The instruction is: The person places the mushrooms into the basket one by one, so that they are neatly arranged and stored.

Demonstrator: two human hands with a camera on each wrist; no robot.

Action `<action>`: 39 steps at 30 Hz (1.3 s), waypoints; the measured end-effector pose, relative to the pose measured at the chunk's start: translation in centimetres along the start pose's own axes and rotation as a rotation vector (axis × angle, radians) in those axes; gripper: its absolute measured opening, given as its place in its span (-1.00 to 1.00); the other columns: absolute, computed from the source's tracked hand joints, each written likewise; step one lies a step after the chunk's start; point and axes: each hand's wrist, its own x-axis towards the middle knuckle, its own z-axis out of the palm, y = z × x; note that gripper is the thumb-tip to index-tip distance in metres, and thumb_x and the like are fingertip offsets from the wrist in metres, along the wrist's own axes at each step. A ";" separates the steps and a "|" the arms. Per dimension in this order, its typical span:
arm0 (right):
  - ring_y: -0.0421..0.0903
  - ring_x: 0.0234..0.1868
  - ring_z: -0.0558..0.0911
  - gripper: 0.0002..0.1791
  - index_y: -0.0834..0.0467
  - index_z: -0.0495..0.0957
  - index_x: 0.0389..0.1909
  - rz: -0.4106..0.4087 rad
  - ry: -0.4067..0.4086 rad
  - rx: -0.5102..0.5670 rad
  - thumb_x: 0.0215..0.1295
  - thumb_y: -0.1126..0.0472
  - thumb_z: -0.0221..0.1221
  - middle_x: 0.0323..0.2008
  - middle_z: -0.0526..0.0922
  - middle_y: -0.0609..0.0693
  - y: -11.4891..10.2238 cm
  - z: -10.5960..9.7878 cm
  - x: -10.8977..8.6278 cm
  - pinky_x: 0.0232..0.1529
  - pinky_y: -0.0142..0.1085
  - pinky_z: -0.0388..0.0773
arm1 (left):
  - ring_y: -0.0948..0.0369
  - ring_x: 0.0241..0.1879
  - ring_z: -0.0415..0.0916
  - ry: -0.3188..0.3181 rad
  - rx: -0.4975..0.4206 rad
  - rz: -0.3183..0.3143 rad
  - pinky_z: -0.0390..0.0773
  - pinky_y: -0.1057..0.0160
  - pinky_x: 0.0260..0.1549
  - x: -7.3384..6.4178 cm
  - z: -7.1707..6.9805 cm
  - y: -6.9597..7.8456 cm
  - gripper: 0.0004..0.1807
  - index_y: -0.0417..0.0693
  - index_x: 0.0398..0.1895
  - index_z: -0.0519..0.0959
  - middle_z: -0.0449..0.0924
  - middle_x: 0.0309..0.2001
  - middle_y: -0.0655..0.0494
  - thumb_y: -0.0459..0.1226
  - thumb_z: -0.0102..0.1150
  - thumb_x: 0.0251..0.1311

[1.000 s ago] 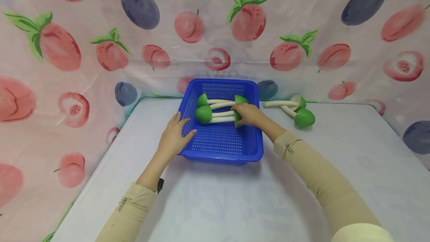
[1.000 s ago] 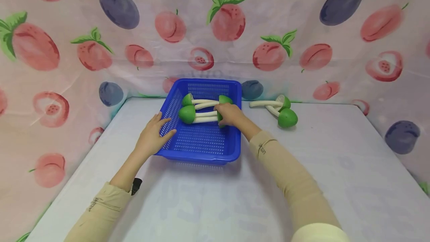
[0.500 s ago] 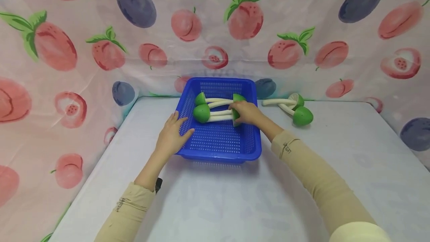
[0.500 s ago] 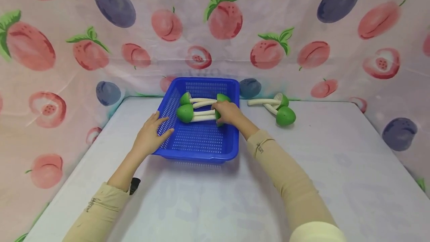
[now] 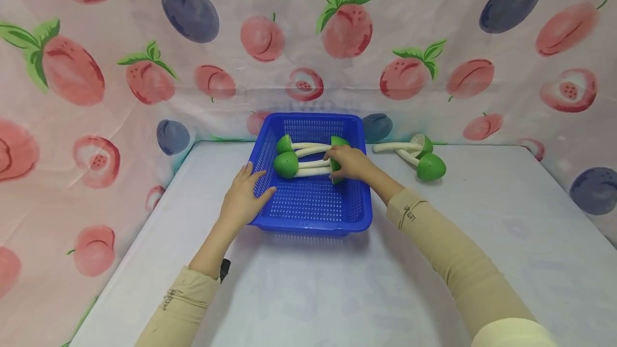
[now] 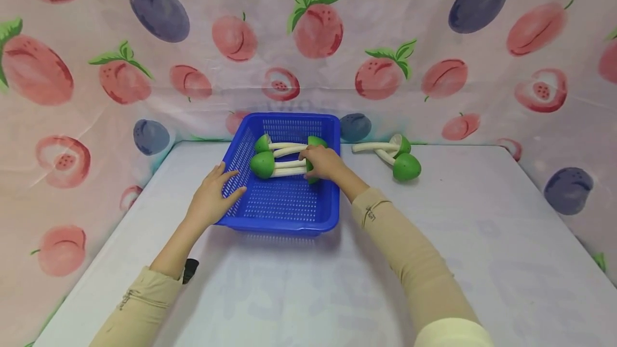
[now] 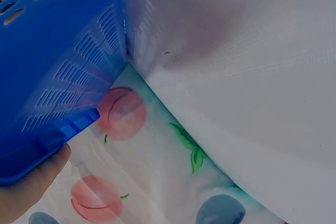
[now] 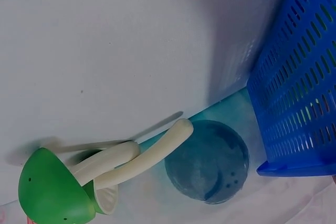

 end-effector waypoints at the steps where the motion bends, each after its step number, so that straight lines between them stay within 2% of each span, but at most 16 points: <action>1: 0.15 0.17 0.49 -0.48 0.15 0.53 0.08 0.001 0.004 0.005 0.07 0.09 0.36 0.14 0.53 0.13 0.0 0.0 0.0 0.10 0.07 0.48 | -0.17 0.45 -0.11 0.001 -0.001 0.001 0.07 -0.21 0.34 0.0 0.0 0.0 -0.36 -0.18 0.30 0.34 -0.01 0.43 -0.31 0.00 0.06 0.25; 8: 0.15 0.18 0.48 -0.52 0.18 0.53 0.07 0.014 0.038 0.057 0.15 0.07 0.29 0.15 0.53 0.16 0.2 0.0 0.1 0.10 0.07 0.48 | -0.17 0.46 -0.12 -0.003 0.000 0.000 0.07 -0.22 0.34 0.1 0.0 0.0 -0.36 -0.18 0.30 0.34 -0.01 0.43 -0.31 0.00 0.07 0.25; 13: 0.16 0.15 0.49 -0.59 0.23 0.55 0.01 0.020 0.110 0.125 0.19 0.11 0.24 0.09 0.56 0.19 0.3 0.0 0.2 0.15 0.04 0.45 | -0.17 0.45 -0.11 0.007 -0.002 0.005 0.07 -0.21 0.34 0.1 -0.1 0.0 -0.36 -0.19 0.30 0.34 0.00 0.43 -0.31 0.01 0.07 0.25; 18: 0.15 0.10 0.52 -0.66 0.28 0.56 -0.03 0.024 0.187 0.238 0.25 0.17 0.19 0.03 0.58 0.23 0.6 0.1 0.2 0.16 0.00 0.45 | -0.17 0.45 -0.11 0.012 -0.004 0.003 0.07 -0.21 0.34 0.1 -0.1 0.0 -0.36 -0.19 0.29 0.35 0.01 0.43 -0.31 0.01 0.07 0.25; 27: 0.12 -0.10 0.59 -0.70 0.33 0.54 -0.03 0.050 0.319 0.456 0.26 0.27 0.16 -0.07 0.61 0.22 0.9 0.7 -0.3 -0.05 -0.08 0.58 | -0.17 0.45 -0.11 0.006 -0.003 -0.002 0.07 -0.21 0.34 0.0 -0.1 -0.2 -0.35 -0.20 0.30 0.34 0.01 0.43 -0.31 0.01 0.07 0.25; 35: 0.10 -0.18 0.61 -0.76 0.33 0.56 -0.09 0.056 0.435 0.603 0.29 0.29 0.13 -0.14 0.63 0.23 1.2 0.8 -0.5 -0.15 -0.11 0.59 | -0.16 0.46 -0.11 0.008 -0.003 0.003 0.07 -0.19 0.35 0.2 -0.1 -0.1 -0.35 -0.20 0.29 0.34 0.02 0.43 -0.30 0.02 0.06 0.25; 39: -0.03 -0.22 0.60 -0.76 0.37 0.56 -0.09 0.047 0.515 0.740 0.32 0.30 0.09 -0.13 0.63 0.28 1.1 0.5 -0.7 -0.22 -0.35 0.55 | -0.16 0.46 -0.11 0.010 -0.009 -0.005 0.06 -0.19 0.35 0.2 0.0 -0.2 -0.35 -0.19 0.30 0.34 0.01 0.43 -0.30 0.02 0.06 0.25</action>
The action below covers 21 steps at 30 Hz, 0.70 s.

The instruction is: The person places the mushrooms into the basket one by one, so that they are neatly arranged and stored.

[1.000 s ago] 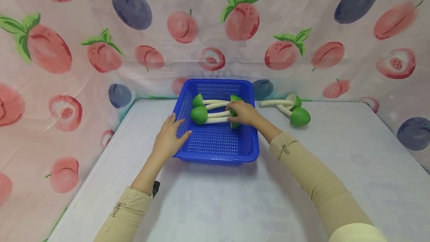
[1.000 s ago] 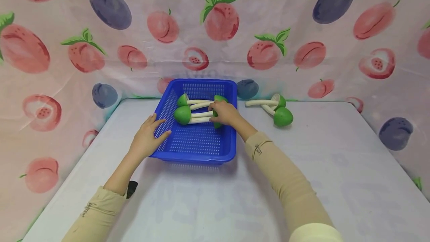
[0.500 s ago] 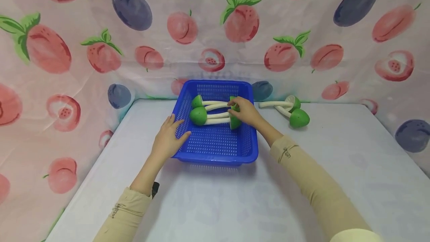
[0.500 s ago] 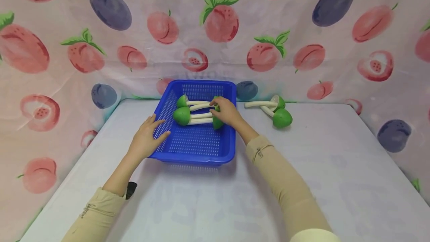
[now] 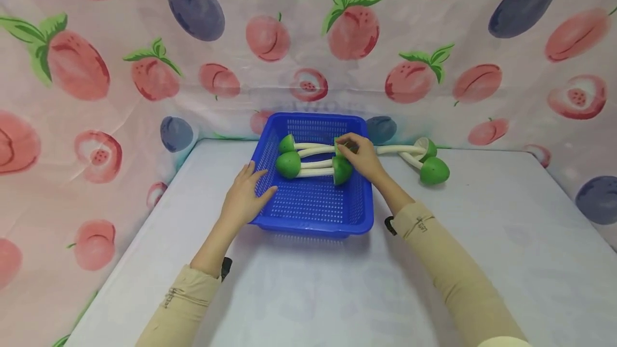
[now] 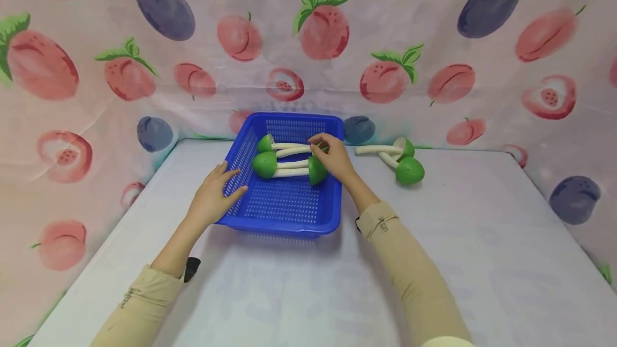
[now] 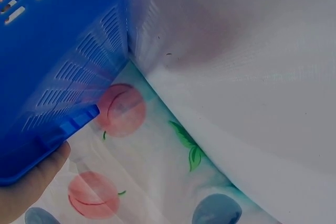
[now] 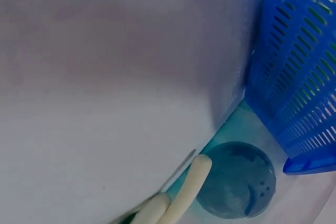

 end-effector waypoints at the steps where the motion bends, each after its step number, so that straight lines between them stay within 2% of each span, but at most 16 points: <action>1: -0.08 -0.24 0.58 -0.76 0.40 0.55 -0.10 -0.006 0.022 0.039 0.33 0.32 0.08 -0.13 0.62 0.31 -0.5 -0.1 -0.1 -0.26 -0.43 0.52 | -0.16 0.46 -0.11 -0.002 0.002 -0.002 0.06 -0.19 0.35 0.0 0.0 0.0 -0.35 -0.19 0.30 0.34 0.01 0.43 -0.30 0.02 0.06 0.25; 4: -0.21 -0.28 0.53 -0.77 0.49 0.53 -0.11 -0.013 0.094 0.139 0.32 0.41 0.05 -0.13 0.60 0.40 -2.1 -0.5 -0.6 -0.35 -0.59 0.44 | -0.16 0.46 -0.11 -0.005 0.002 -0.009 0.07 -0.20 0.35 -0.2 0.0 0.0 -0.35 -0.19 0.30 0.34 0.01 0.43 -0.30 0.02 0.07 0.25; 6: -0.27 -0.31 0.52 -0.78 0.53 0.51 -0.13 -0.012 0.127 0.176 0.30 0.46 0.04 -0.13 0.58 0.46 -2.5 -0.9 -0.6 -0.37 -0.62 0.43 | -0.17 0.46 -0.11 -0.007 0.000 -0.010 0.07 -0.21 0.34 -0.4 0.0 -0.1 -0.35 -0.20 0.30 0.34 0.01 0.43 -0.30 0.01 0.07 0.25; 9: -0.35 -0.35 0.54 -0.79 0.52 0.51 -0.14 -0.019 0.189 0.244 0.29 0.46 0.05 -0.17 0.60 0.43 -0.4 -1.4 -0.2 -0.37 -0.61 0.49 | -0.16 0.46 -0.10 -0.005 -0.006 -0.003 0.07 -0.20 0.34 -0.4 0.1 -0.1 -0.35 -0.19 0.30 0.34 0.02 0.43 -0.30 0.01 0.06 0.25; 11: -0.37 -0.35 0.56 -0.77 0.52 0.49 -0.11 0.003 0.217 0.270 0.30 0.44 0.05 -0.22 0.64 0.28 1.1 -1.9 0.0 -0.33 -0.59 0.53 | -0.16 0.46 -0.10 -0.004 -0.010 0.003 0.08 -0.21 0.34 -0.4 0.1 -0.1 -0.35 -0.20 0.30 0.34 0.01 0.43 -0.30 0.01 0.06 0.25; 16: -0.35 -0.36 0.59 -0.73 0.49 0.43 -0.03 0.192 0.299 0.356 0.34 0.38 0.02 -0.38 0.58 -0.27 3.3 -3.1 0.1 -0.25 -0.51 0.60 | -0.17 0.45 -0.10 0.005 -0.009 -0.001 0.08 -0.22 0.33 -0.4 0.0 0.0 -0.35 -0.19 0.30 0.34 0.02 0.43 -0.30 0.01 0.07 0.25; 21: -0.31 -0.44 0.58 -0.76 0.43 0.44 -0.03 0.385 0.379 0.489 0.35 0.40 -0.01 -0.44 0.57 -0.25 4.0 -4.2 -0.3 -0.36 -0.54 0.57 | -0.15 0.45 -0.09 0.014 -0.009 0.008 0.08 -0.20 0.34 -0.2 0.0 0.0 -0.36 -0.19 0.29 0.35 0.03 0.43 -0.29 0.01 0.07 0.25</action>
